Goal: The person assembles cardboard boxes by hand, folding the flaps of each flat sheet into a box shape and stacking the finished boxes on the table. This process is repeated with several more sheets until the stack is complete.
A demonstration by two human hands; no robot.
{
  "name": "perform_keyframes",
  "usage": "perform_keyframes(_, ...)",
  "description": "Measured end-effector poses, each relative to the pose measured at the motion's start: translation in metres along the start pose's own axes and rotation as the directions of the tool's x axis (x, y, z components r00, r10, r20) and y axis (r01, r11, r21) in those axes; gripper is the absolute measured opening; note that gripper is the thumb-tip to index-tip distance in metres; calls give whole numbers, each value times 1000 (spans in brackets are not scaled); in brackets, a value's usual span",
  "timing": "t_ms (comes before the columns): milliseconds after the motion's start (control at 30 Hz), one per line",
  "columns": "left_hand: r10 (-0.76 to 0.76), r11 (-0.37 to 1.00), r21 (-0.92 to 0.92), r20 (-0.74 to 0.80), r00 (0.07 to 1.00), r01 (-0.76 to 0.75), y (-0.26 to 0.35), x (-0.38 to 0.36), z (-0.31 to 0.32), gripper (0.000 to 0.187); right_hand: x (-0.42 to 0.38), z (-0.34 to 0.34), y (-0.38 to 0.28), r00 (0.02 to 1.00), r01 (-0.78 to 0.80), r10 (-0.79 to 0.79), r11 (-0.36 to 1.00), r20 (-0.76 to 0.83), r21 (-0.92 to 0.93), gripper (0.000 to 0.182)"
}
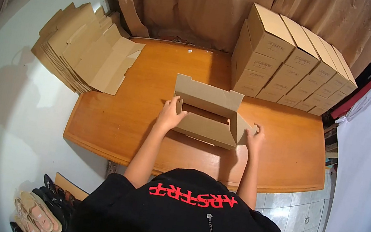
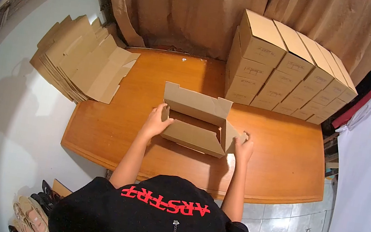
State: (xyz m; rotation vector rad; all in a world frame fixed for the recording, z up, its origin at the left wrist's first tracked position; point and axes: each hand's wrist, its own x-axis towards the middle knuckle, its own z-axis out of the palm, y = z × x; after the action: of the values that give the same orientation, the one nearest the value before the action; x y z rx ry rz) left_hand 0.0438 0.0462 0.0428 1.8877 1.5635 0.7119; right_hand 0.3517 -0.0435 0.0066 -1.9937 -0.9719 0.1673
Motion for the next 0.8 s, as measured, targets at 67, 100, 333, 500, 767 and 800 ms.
perform_keyframes(67,-49,998,-37,-21,999,48,-11,9,6,53,1,-5,-4,1000,1,-1,1000,5,22,38)
perform_keyframes(100,-75,996,-55,-33,997,73,-11,11,3,48,2,-5,-3,1000,0,0,1000,6,31,40)
perform_keyframes(333,102,993,-19,-342,934,-115,-40,13,-1,35,10,-6,15,984,-74,73,997,162,-2,28)
perform_keyframes(500,-216,954,165,-207,954,252,-31,3,5,26,3,2,13,993,-69,83,987,90,-145,24)
perform_keyframes(767,-203,912,359,-27,979,199,-25,13,21,79,8,29,9,945,326,-312,898,97,-294,41)
perform_keyframes(800,-257,924,310,72,964,223,-21,16,16,83,10,35,6,949,316,-297,899,106,-304,42)
